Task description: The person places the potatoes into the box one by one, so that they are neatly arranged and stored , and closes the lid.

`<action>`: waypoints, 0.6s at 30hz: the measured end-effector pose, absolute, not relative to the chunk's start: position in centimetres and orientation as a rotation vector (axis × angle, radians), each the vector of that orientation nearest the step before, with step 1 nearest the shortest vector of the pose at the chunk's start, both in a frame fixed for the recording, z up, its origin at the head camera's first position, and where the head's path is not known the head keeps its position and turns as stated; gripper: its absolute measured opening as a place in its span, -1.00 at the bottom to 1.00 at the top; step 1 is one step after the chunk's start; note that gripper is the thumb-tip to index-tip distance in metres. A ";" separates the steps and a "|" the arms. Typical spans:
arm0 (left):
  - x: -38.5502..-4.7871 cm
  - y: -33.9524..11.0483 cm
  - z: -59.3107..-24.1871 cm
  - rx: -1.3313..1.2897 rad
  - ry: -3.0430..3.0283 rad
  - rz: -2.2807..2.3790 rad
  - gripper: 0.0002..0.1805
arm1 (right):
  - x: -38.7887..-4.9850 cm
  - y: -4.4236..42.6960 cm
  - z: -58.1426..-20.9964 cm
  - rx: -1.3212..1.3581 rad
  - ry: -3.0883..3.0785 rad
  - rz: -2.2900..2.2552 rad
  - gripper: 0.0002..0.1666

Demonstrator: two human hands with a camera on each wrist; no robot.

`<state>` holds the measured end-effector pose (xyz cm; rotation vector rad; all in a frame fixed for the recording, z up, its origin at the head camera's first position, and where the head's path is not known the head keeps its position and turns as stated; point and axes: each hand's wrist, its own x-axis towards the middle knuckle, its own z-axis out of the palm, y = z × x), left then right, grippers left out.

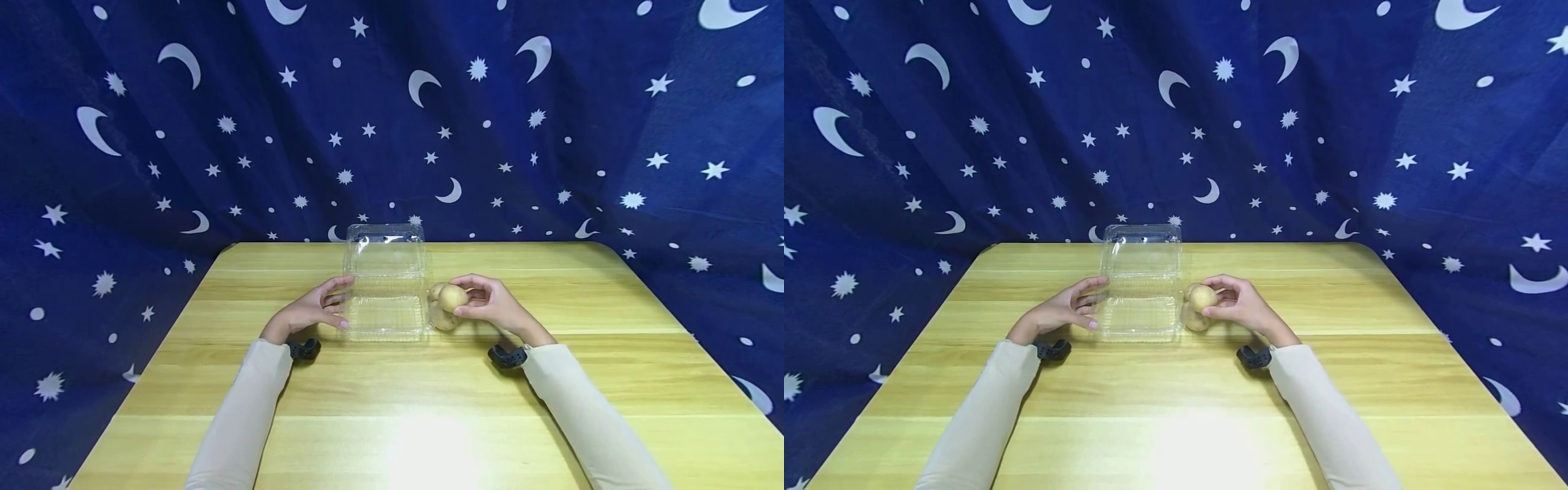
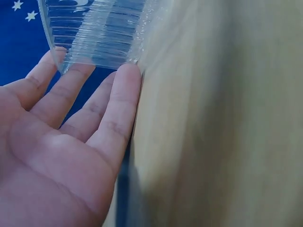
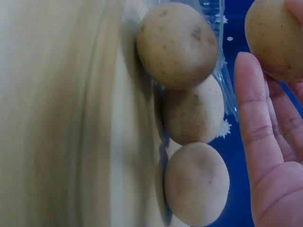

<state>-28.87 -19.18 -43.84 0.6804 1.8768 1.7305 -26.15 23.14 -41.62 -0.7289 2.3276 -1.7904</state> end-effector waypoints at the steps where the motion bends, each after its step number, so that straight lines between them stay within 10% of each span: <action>1: -28.8 -19.2 -43.9 0.683 1.874 1.737 0.28 | -26.1 23.0 -41.7 -0.731 2.328 -1.797 -0.36; 18: -28.7 -19.3 -44.5 0.692 1.845 1.802 0.23 | -25.4 19.9 -41.7 -0.732 2.348 -1.824 -0.35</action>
